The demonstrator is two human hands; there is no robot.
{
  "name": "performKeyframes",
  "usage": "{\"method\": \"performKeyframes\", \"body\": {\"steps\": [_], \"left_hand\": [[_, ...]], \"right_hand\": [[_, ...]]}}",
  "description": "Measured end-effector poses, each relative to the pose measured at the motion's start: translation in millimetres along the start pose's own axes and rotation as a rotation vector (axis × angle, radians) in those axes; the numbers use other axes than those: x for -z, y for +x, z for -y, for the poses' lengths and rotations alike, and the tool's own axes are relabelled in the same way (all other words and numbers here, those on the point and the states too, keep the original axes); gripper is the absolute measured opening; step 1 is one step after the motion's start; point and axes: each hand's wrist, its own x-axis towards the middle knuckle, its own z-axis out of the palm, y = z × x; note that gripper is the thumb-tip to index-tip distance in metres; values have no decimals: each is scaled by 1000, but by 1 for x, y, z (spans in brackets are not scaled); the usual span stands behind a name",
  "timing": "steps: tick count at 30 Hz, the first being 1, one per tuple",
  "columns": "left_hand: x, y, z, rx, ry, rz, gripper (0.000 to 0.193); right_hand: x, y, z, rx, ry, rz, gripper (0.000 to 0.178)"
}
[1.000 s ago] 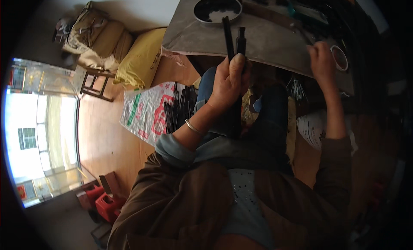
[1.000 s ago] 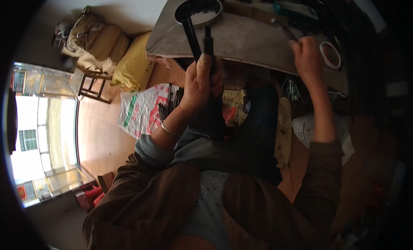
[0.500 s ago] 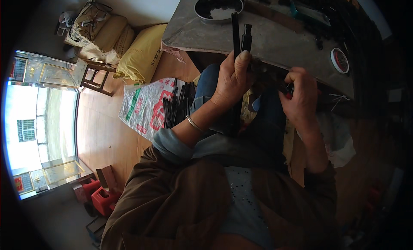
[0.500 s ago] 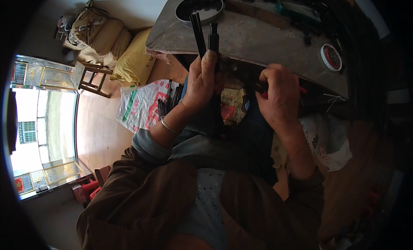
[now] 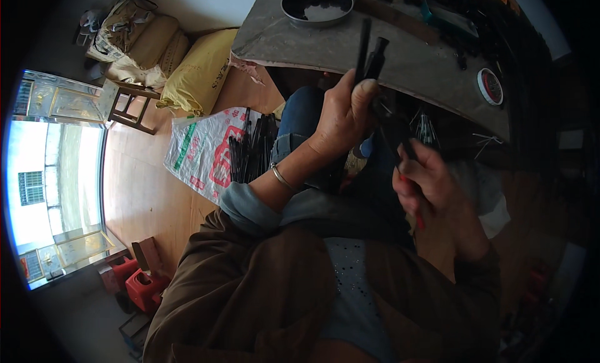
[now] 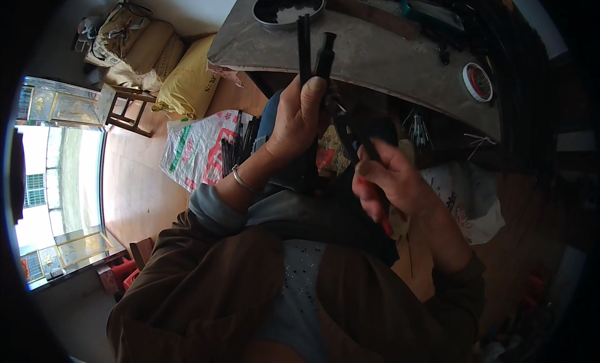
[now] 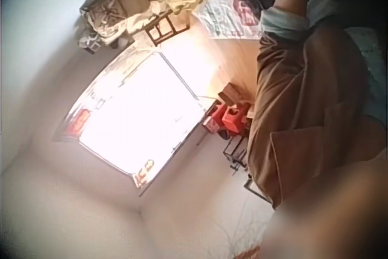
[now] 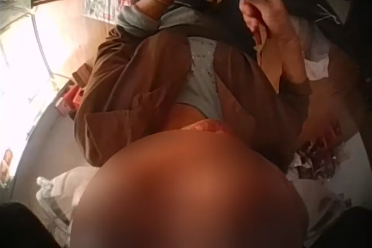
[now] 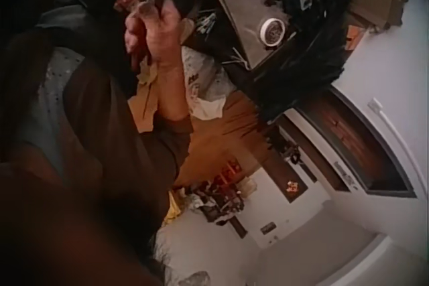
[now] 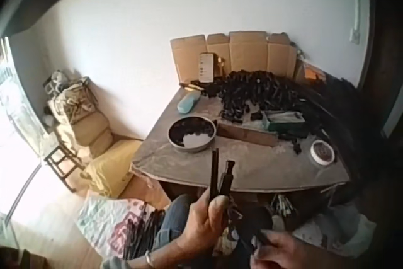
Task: Manually assembling umbrella ribs by inserting metal wires into plastic connectors and securing them with pliers.
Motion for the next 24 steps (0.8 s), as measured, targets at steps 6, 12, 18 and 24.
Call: {"method": "performKeyframes", "body": {"steps": [6, 12, 18, 24], "left_hand": [[-8, -2, -11, 48, -136, 128, 39], [9, 0, -9, 151, -277, 190, 55], [7, 1, -12, 208, -237, 229, 63], [6, -2, -11, 169, -227, 139, 57]], "right_hand": [[21, -5, -8, -128, 90, 182, 32], [7, 6, 7, 366, -1018, -347, 24], [20, 0, -27, 13, 296, 280, 23], [10, -1, 2, 189, -792, -117, 36]]}}
